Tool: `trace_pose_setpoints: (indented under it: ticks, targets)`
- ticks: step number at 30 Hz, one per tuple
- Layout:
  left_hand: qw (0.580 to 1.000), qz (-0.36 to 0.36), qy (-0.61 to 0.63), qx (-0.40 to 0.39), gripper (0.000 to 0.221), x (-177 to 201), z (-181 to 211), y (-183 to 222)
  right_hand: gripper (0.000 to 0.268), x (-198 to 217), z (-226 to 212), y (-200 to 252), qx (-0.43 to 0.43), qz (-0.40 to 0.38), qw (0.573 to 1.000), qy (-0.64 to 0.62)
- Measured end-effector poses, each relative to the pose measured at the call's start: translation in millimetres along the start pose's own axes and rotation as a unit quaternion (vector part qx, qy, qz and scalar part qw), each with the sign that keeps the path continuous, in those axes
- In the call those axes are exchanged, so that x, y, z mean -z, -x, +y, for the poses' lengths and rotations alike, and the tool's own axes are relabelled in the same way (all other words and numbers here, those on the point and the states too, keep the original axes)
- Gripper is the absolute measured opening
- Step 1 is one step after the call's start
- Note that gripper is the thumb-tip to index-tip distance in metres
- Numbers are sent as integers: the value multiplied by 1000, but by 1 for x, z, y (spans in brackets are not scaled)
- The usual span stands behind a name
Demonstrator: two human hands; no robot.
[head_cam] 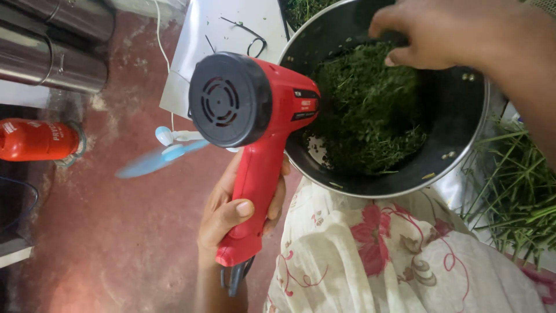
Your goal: Drying green leaves in a pot using a heat gun while tossing them by hand
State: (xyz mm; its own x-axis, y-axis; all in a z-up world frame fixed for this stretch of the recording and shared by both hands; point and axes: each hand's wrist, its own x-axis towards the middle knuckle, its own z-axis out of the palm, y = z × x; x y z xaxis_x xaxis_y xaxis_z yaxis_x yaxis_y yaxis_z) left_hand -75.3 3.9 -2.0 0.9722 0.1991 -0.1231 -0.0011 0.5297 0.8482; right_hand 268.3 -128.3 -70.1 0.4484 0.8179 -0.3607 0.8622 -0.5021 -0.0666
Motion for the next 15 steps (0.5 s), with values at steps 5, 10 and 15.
trace_pose_setpoints:
  ticks: [5,10,15]
  targets:
    - [999,2,5,32,73,-6,-3,-8,42,-7,-8,-9,-73,-95,988,-102]
    - [997,1,63,46,71,-8,-10,-18,59,-71,12,-37,-91,-97,986,-102]
    - [997,-15,72,37,63,4,-25,-30,58,-94,25,-51,-53,-117,989,-69]
